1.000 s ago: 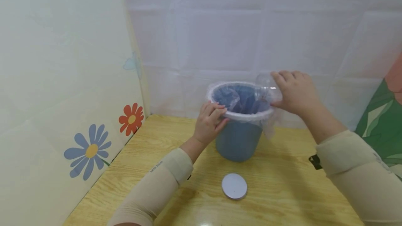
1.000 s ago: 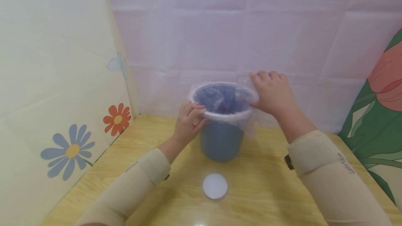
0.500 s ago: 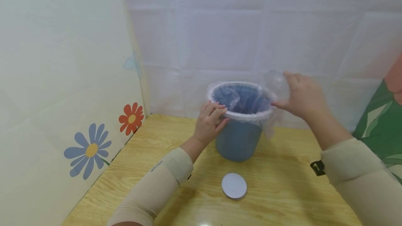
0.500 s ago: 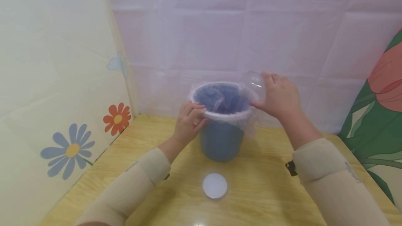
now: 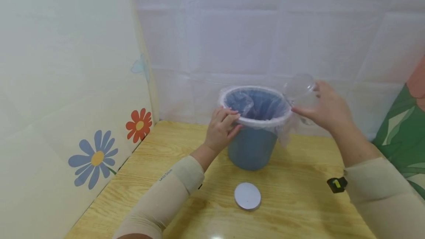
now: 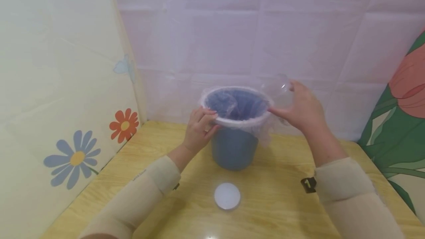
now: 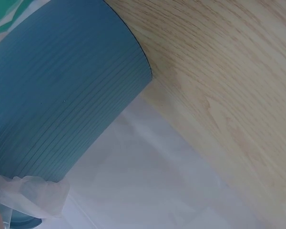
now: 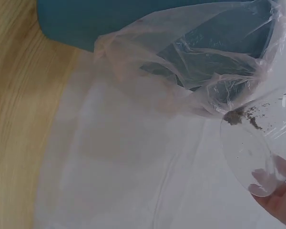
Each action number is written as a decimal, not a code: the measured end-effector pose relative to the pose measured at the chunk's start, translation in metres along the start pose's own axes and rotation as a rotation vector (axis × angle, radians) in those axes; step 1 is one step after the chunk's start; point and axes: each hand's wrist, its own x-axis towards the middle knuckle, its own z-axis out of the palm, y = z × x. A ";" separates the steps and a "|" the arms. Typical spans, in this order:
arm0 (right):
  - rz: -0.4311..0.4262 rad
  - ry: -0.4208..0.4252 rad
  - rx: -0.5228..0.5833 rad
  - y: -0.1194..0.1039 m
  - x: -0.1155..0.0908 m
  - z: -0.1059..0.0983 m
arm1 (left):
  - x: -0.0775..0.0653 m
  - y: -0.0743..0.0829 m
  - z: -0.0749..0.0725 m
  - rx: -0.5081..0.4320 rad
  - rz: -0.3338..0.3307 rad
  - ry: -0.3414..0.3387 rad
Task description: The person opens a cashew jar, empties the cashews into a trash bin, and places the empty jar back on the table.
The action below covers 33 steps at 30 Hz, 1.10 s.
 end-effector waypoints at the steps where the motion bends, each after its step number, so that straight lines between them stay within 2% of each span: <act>1: 0.016 -0.004 0.015 0.001 -0.002 0.000 | 0.000 0.000 0.000 0.000 0.000 0.001; 6: 0.086 -0.023 0.117 0.006 -0.013 0.002 | -0.001 -0.001 0.001 0.002 0.001 0.003; 11: 0.109 -0.028 0.209 0.012 -0.027 0.006 | 0.000 0.000 0.000 0.001 0.000 0.001; 19: 0.098 -0.059 0.328 0.024 -0.044 0.013 | 0.000 0.001 0.000 0.001 -0.004 -0.004; 26: 0.065 -0.033 0.466 0.028 -0.058 0.027 | -0.001 0.001 -0.001 0.000 0.002 -0.005; 33: 0.010 -0.024 0.518 0.032 -0.070 0.037 | 0.001 0.002 -0.002 -0.002 0.010 -0.001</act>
